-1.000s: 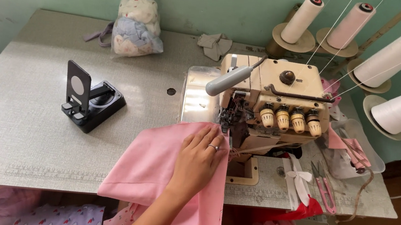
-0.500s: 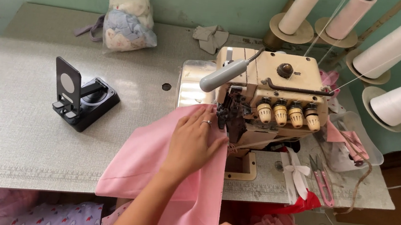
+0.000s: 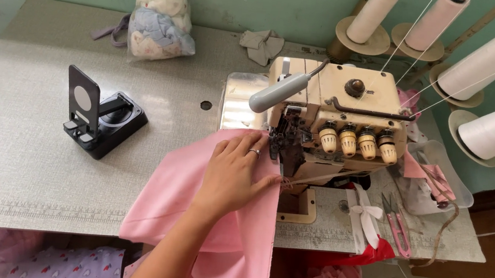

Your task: Inspecting and unfolding small pink fabric pieces at a sewing workstation

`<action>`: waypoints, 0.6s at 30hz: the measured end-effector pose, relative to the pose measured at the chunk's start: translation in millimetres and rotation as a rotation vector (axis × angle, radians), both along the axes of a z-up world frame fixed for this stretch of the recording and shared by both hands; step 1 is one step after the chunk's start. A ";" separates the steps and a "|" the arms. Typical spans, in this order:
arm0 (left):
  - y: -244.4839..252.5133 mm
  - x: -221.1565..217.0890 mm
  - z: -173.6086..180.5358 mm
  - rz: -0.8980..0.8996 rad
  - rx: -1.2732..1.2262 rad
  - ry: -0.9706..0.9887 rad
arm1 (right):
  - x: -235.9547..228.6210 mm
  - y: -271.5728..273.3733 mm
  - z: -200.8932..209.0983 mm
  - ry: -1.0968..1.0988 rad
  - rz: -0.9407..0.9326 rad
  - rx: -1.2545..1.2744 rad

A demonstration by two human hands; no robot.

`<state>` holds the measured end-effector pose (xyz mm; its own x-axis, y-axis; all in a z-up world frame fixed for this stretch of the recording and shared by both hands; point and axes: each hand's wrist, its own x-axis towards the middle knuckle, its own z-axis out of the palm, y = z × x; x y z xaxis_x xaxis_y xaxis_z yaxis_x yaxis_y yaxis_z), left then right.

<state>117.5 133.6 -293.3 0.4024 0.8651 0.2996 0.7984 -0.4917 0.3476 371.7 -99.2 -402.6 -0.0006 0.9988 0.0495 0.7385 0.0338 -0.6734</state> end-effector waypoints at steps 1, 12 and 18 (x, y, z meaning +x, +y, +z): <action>-2.1 0.2 0.7 -0.002 -0.005 0.001 | 33.8 -12.2 -15.5 -0.704 -0.116 0.294; 20.6 -3.1 11.2 -0.046 -0.120 0.046 | -49.8 20.3 12.7 0.182 -0.101 0.090; 48.7 -2.3 25.4 -0.032 -0.237 0.129 | -81.0 57.3 53.8 0.759 0.052 -0.153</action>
<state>115.2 182.3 -267.9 0.4527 0.8910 0.0346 0.8286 -0.4347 0.3528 290.7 -41.9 -348.9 -0.0690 0.9941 -0.0835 0.0732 -0.0784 -0.9942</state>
